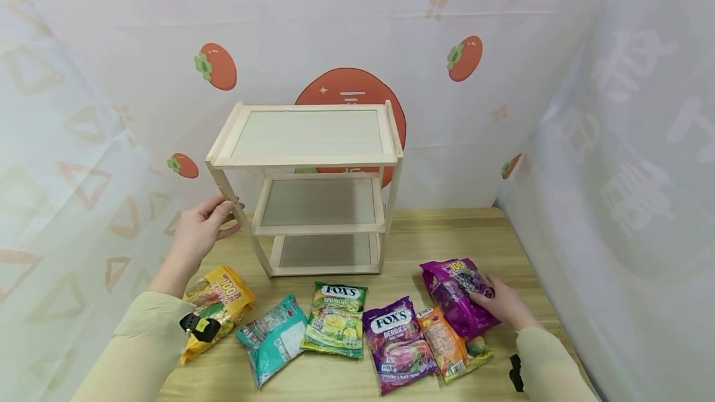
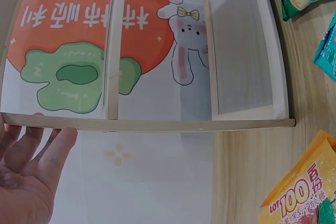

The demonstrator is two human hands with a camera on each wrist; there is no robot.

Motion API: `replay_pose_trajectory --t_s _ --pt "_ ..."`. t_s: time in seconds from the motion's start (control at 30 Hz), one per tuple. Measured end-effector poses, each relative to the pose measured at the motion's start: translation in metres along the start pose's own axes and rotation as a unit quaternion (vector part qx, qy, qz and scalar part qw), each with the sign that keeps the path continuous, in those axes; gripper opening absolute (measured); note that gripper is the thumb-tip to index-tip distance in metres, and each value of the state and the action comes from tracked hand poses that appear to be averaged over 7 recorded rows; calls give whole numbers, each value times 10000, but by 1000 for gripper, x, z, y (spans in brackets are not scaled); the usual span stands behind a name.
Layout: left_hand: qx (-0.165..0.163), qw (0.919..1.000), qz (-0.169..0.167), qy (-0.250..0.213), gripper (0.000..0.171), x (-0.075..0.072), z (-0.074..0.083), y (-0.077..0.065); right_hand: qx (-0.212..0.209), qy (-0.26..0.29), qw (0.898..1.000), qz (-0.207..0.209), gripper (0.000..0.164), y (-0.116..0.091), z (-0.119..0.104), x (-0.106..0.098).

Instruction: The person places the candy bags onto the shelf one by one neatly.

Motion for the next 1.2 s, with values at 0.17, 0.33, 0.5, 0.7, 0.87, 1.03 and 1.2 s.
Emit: replay_pose_trajectory --t_s 0.17,0.33,0.5,0.7,0.87,1.03,1.2 --pt "10 10000 4 16 56 0 -1 0 111 138 9998 -38 89 0 3 0" --pt "24 10000 35 18 56 0 -1 1 292 287 9991 -59 91 -1 8 -1" --pt "78 10000 25 -28 58 0 1 1 328 350 9988 -63 88 0 12 0" --pt "77 10000 -4 -32 58 0 1 0 481 567 9972 -54 89 0 21 2" --pt "69 10000 0 -26 56 0 1 0 672 837 9942 -57 90 0 26 1" --pt "40 10000 3 -7 58 0 1 0 865 1253 9883 -61 82 -2 30 1" --pt "17 10000 -6 4 56 0 0 0 986 1530 9833 -30 79 -2 36 1"
Point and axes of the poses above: each hand's wrist, its own y-axis towards the middle knuckle, its own x-axis out of the palm, z = x × y, the point moved 10 cm from there along y, towards the middle knuckle, and after that the axes turned 14 degrees about y, right-handed, at the moved point
